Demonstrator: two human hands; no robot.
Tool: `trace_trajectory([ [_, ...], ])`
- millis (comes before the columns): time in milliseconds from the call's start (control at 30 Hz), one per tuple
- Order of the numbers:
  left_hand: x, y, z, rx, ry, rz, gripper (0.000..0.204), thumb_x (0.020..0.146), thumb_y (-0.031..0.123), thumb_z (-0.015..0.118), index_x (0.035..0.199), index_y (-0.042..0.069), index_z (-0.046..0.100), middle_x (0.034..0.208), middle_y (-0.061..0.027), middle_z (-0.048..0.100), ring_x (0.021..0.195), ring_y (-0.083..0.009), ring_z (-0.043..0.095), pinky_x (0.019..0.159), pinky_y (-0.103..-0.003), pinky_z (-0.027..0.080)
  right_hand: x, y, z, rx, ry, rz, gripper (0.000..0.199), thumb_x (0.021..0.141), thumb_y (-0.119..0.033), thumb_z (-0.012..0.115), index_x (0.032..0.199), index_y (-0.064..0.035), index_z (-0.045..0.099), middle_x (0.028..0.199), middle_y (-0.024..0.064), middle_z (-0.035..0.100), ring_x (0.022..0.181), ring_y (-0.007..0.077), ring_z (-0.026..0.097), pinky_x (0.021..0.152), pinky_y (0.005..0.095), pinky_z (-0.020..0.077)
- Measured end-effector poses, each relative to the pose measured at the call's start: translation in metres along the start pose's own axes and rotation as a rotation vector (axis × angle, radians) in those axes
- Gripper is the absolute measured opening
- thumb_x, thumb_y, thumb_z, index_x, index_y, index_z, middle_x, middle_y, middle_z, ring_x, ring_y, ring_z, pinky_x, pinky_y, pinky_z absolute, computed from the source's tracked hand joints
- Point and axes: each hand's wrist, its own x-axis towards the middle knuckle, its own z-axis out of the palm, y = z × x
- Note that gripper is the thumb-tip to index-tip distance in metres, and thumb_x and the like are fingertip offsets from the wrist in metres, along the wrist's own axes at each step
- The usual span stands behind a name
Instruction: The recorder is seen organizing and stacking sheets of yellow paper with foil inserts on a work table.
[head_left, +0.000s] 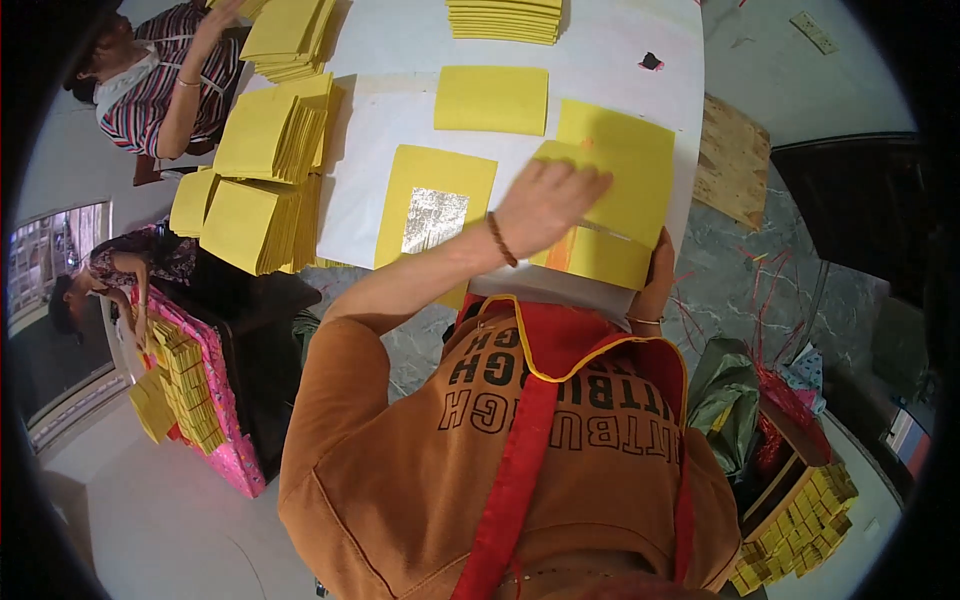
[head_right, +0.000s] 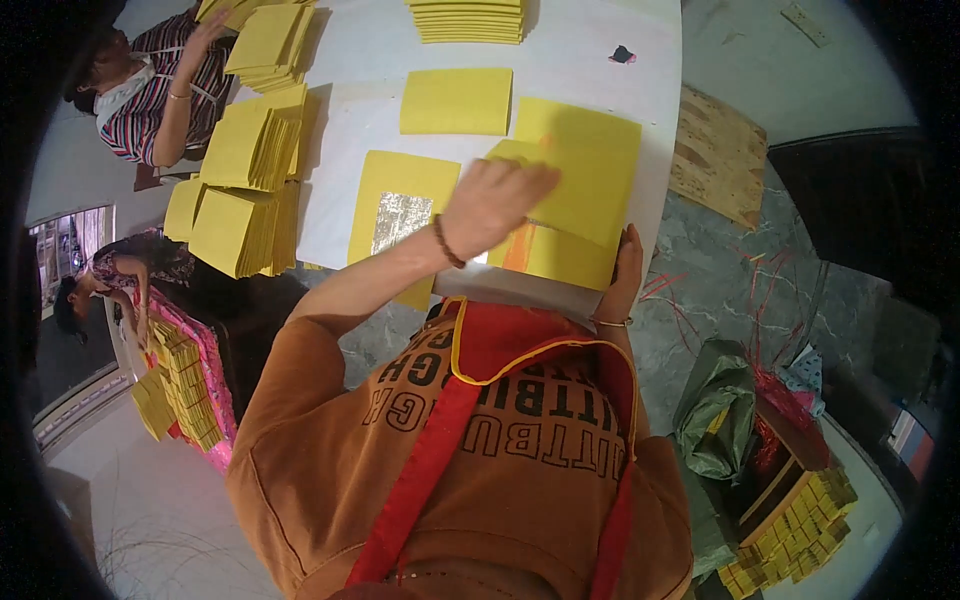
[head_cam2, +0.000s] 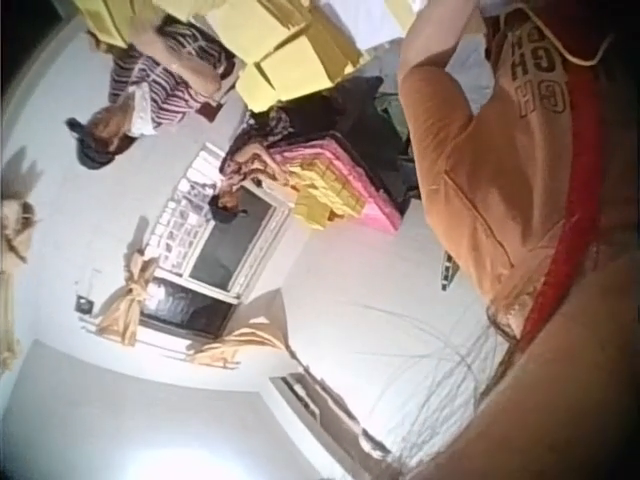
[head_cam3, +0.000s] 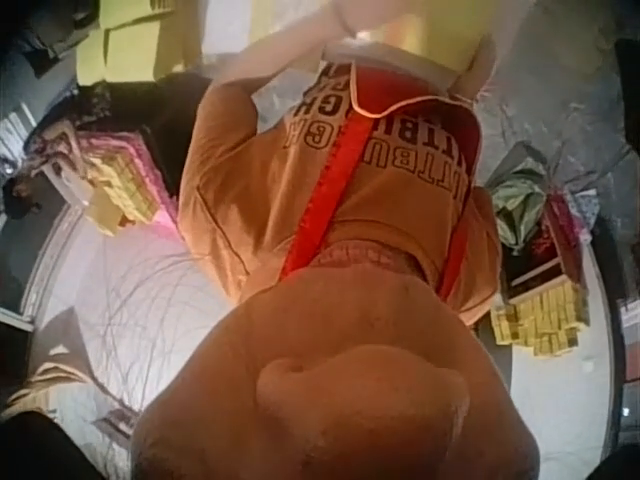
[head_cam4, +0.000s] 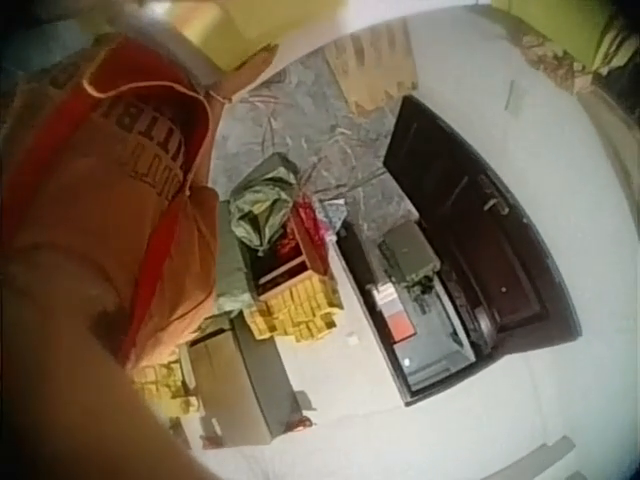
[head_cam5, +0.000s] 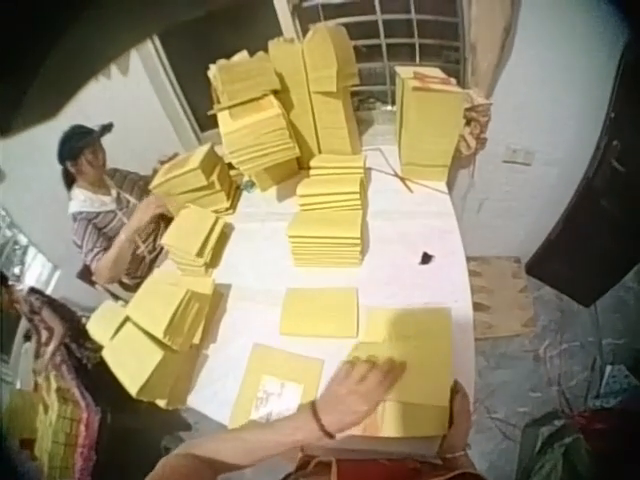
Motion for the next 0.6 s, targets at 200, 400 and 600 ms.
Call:
trace_trajectory([
  [200,-0.017,-0.099,0.003,0.263,0.118,-0.211,0.053,0.066,0.004,0.058,0.119,0.009,0.051,0.119,-0.0058,0.053,0.097,-0.0231,0.050,0.079,-0.037,0.036,0.003,0.007,-0.012,-0.362,-0.068,-0.059,0.039,0.088,-0.009,0.051,0.124,0.0019,0.042,0.120,0.0096,0.050,0.107,0.0174,0.048,0.091,0.0289,0.0383],
  [400,-0.041,-0.140,0.048,0.280,-0.029,-0.257,0.055,0.068,0.008,0.059,0.121,0.014,0.048,0.122,-0.0017,0.050,0.099,-0.0231,0.048,0.082,-0.037,0.034,0.003,0.006,-0.011,-0.364,-0.077,-0.054,0.038,0.087,-0.008,0.053,0.122,0.0029,0.044,0.118,0.0096,0.051,0.106,0.0168,0.049,0.090,0.0284,0.0385],
  [600,-0.047,-0.150,0.057,0.287,-0.107,-0.203,0.056,0.068,0.011,0.061,0.122,0.015,0.046,0.122,-0.0013,0.049,0.100,-0.0228,0.047,0.082,-0.038,0.034,0.003,0.005,-0.010,-0.376,-0.052,-0.057,0.038,0.086,-0.008,0.054,0.121,0.0034,0.045,0.116,0.0096,0.052,0.104,0.0165,0.050,0.090,0.0282,0.0390],
])
